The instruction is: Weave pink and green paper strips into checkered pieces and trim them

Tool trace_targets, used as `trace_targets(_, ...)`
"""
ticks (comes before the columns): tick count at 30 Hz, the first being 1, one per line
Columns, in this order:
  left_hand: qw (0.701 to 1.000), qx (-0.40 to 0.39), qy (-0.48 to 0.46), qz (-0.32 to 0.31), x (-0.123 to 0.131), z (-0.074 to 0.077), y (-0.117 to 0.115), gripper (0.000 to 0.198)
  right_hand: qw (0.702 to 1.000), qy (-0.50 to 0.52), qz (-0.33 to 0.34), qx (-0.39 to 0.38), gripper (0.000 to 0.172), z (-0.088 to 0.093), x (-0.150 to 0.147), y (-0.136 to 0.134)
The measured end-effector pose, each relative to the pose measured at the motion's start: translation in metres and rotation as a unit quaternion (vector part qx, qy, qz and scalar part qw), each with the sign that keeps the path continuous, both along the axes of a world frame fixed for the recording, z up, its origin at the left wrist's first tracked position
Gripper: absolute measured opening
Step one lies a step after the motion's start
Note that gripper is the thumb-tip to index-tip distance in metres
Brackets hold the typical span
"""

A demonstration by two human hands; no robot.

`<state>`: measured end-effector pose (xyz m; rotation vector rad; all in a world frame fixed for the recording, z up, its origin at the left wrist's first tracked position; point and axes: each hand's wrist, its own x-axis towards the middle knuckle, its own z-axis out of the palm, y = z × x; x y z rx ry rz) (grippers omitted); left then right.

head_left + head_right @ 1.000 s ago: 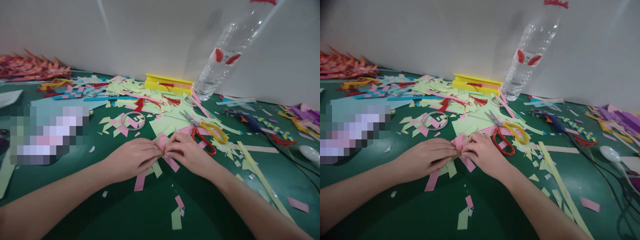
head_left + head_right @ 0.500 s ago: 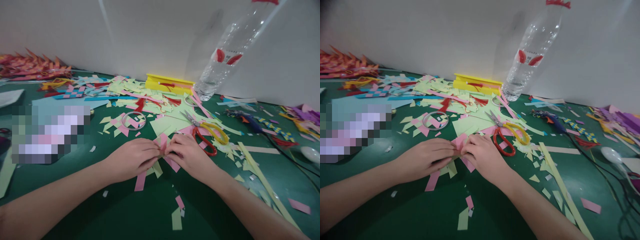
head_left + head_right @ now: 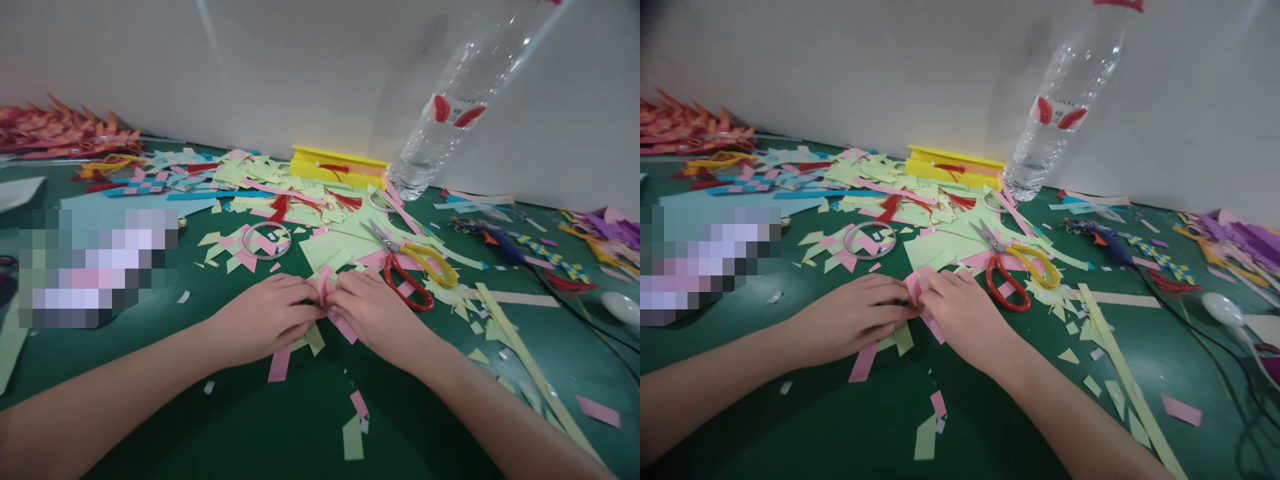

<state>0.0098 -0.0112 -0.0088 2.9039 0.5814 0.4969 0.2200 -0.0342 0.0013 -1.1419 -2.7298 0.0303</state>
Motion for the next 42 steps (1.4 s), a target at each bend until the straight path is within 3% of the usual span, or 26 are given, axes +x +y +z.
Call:
trace_targets(10, 1.000, -0.022, 0.013, 0.003, 0.000, 0.000, 0.000, 0.026, 0.997, -0.062, -0.030, 0.042, 0.015, 0.003, -0.005, -0.005)
trace_targets(21, 0.998, -0.064, -0.001, 0.023, 0.001, 0.002, -0.001, 0.026, 0.995, -0.024, 0.012, 0.101, 0.014, 0.004, 0.001, -0.005)
trace_targets(42, 0.997, -0.067, 0.039, 0.009, 0.000, 0.006, -0.001, 0.024, 0.990, -0.114, 0.014, 0.078, 0.013, 0.014, -0.001, -0.010)
